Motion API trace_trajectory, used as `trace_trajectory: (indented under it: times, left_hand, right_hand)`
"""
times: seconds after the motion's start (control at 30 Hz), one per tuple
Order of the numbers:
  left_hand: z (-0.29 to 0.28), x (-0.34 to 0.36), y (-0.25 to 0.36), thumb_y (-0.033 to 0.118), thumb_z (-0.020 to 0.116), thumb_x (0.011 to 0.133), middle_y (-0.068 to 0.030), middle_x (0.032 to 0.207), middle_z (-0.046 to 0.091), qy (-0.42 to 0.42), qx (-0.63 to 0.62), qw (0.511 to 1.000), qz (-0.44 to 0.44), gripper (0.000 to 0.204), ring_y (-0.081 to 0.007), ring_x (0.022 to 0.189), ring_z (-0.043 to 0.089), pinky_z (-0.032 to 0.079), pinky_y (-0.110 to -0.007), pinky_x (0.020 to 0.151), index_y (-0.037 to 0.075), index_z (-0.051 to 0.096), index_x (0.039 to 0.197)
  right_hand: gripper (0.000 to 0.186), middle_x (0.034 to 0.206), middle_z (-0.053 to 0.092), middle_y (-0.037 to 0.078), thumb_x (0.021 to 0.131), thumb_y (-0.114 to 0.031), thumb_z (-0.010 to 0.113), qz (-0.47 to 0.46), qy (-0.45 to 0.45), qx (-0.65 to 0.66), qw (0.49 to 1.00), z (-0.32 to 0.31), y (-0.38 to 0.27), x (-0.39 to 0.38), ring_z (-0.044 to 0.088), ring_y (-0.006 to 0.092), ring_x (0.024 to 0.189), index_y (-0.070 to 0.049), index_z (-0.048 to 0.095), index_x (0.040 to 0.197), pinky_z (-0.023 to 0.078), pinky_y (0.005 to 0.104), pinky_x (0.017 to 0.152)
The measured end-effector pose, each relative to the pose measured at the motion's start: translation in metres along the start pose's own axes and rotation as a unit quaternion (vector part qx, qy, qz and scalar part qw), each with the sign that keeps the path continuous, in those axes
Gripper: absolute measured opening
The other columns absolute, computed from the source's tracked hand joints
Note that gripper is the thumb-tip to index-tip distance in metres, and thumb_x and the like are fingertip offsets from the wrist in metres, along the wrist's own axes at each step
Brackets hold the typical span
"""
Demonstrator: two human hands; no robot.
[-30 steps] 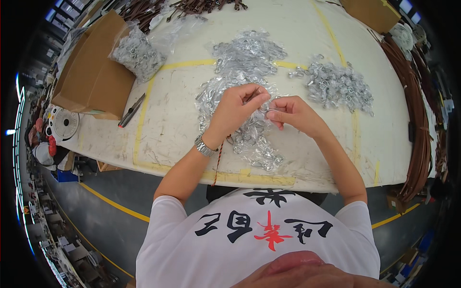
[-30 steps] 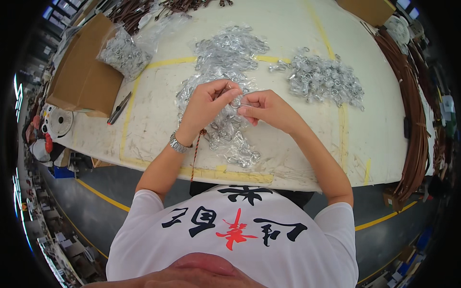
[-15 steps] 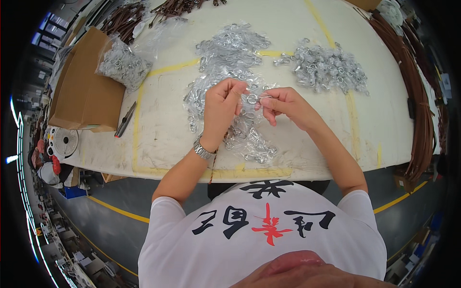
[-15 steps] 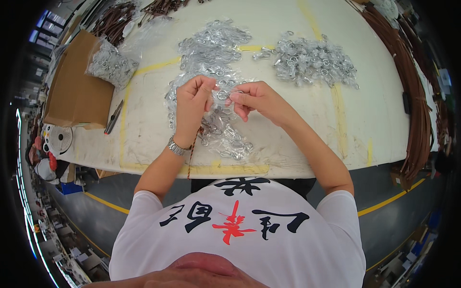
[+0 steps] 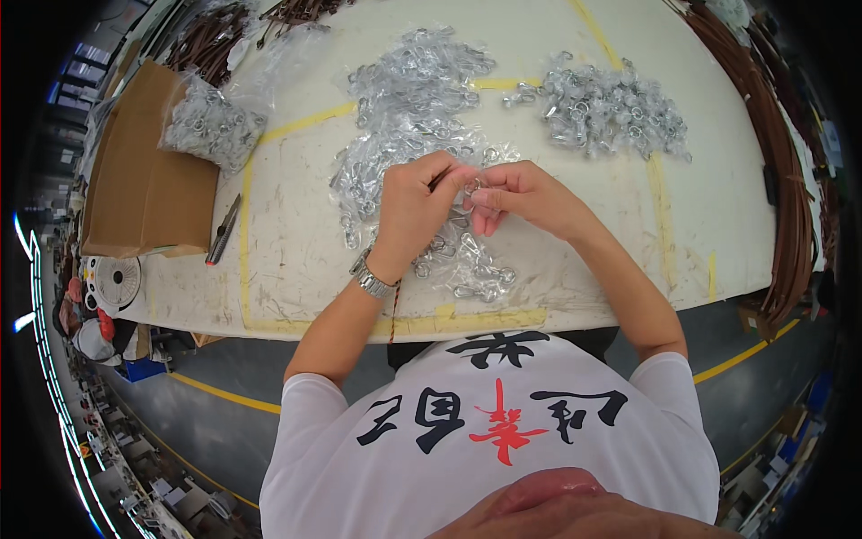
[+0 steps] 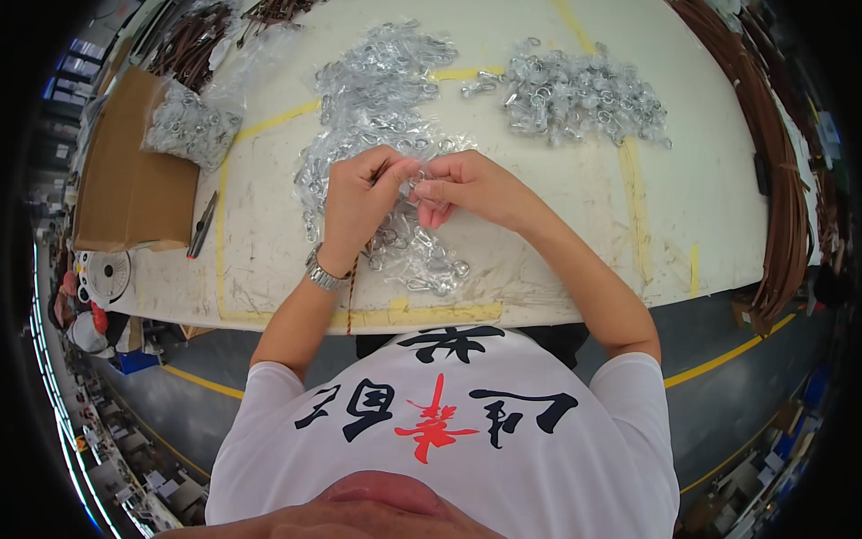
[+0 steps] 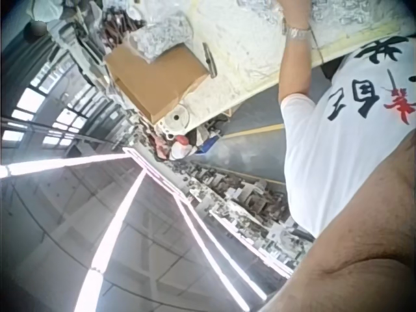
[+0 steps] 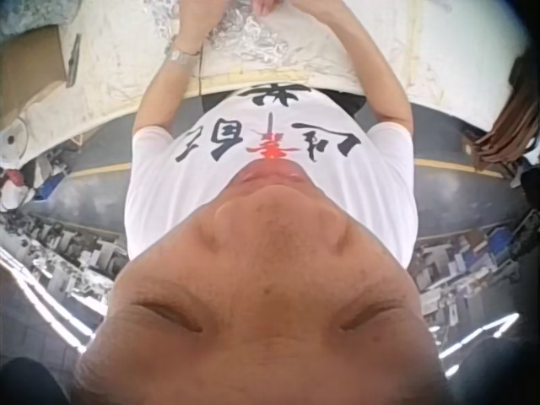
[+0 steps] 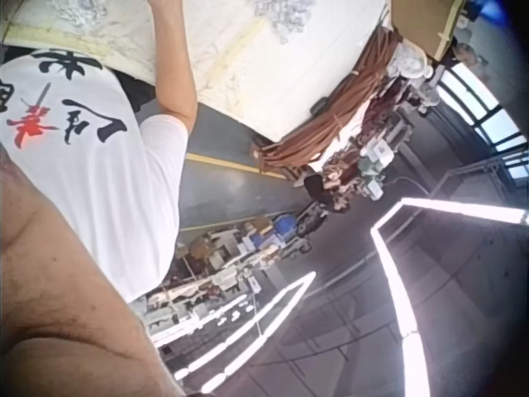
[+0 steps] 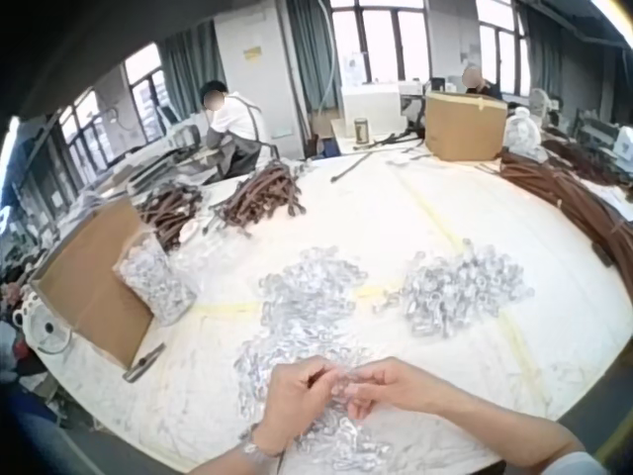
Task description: The recorder is inspecting and sorting small silver hardware components for leather products.
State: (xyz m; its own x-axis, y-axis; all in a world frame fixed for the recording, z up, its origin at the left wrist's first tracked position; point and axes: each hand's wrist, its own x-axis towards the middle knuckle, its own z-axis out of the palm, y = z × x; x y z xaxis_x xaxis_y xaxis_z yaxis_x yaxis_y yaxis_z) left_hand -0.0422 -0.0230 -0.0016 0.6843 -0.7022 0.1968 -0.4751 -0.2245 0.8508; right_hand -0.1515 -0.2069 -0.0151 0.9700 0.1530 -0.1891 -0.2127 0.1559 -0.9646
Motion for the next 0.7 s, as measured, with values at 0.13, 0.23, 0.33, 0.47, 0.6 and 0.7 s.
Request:
trace_trajectory:
  times: [0.13, 0.23, 0.33, 0.47, 0.6, 0.7]
  left_hand:
    - [-0.007, 0.009, -0.003, 0.012, 0.07, 0.1, -0.0025, 0.069, 0.069, -0.01, -0.175, 0.975, -0.136, 0.015, -0.0067, 0.06, 0.059, 0.044, -0.024, 0.056, -0.001, 0.076, 0.095]
    - [0.004, 0.009, -0.001, 0.013, 0.07, 0.102, -0.0005, 0.073, 0.069, 0.012, -0.215, 0.971, -0.102, 0.015, -0.0063, 0.062, 0.059, 0.042, -0.024, 0.055, 0.0, 0.075, 0.099]
    - [0.028, 0.002, 0.011, 0.012, 0.068, 0.102, 0.0004, 0.079, 0.071, 0.044, -0.295, 0.953, -0.057, 0.014, -0.0032, 0.062, 0.055, 0.038, -0.021, 0.054, 0.0, 0.074, 0.104]
    - [0.013, 0.001, 0.002, 0.013, 0.068, 0.102, -0.0008, 0.088, 0.074, -0.08, -0.323, 0.93, -0.155, 0.017, 0.0004, 0.055, 0.044, 0.031, -0.019, 0.049, 0.0, 0.073, 0.112]
    - [0.005, -0.002, -0.003, 0.016, 0.066, 0.104, -0.0023, 0.091, 0.074, -0.169, -0.358, 0.899, -0.187, 0.021, 0.0, 0.05, 0.038, 0.027, -0.019, 0.045, -0.001, 0.073, 0.115]
    - [0.002, -0.001, 0.0, 0.017, 0.063, 0.106, -0.0033, 0.092, 0.074, -0.228, -0.371, 0.877, -0.203, 0.023, -0.0004, 0.05, 0.038, 0.028, -0.019, 0.045, -0.002, 0.073, 0.114]
  right_hand:
    - [0.027, 0.095, 0.078, 0.011, 0.107, -0.023, 0.062, -0.013, 0.038, 0.035, 0.999, -0.009, -0.004, -0.001, 0.073, 0.0144, 0.087, 0.001, 0.073, 0.109, 0.058, 0.0298, 0.083]
    - [0.03, 0.108, 0.077, 0.011, 0.106, -0.026, 0.064, -0.085, 0.187, 0.103, 0.973, -0.003, -0.009, 0.006, 0.072, 0.0147, 0.102, 0.001, 0.073, 0.117, 0.055, 0.0323, 0.096]
    - [0.035, 0.114, 0.076, 0.008, 0.104, -0.03, 0.068, -0.093, 0.178, 0.182, 0.963, 0.005, -0.001, 0.006, 0.069, 0.015, 0.111, -0.001, 0.073, 0.123, 0.051, 0.0334, 0.105]
    - [0.038, 0.114, 0.075, 0.005, 0.104, -0.032, 0.068, -0.077, 0.171, 0.257, 0.948, 0.019, 0.008, 0.008, 0.068, 0.0142, 0.108, 0.0, 0.073, 0.123, 0.053, 0.0317, 0.099]
    - [0.041, 0.118, 0.074, 0.01, 0.109, -0.033, 0.057, -0.069, 0.147, 0.207, 0.965, 0.017, -0.002, 0.005, 0.063, 0.0094, 0.087, 0.002, 0.072, 0.125, 0.051, 0.0258, 0.074]
    - [0.041, 0.121, 0.074, 0.012, 0.111, -0.03, 0.051, -0.066, 0.182, 0.224, 0.955, 0.025, -0.013, 0.004, 0.056, 0.0079, 0.073, 0.003, 0.071, 0.127, 0.047, 0.024, 0.064]
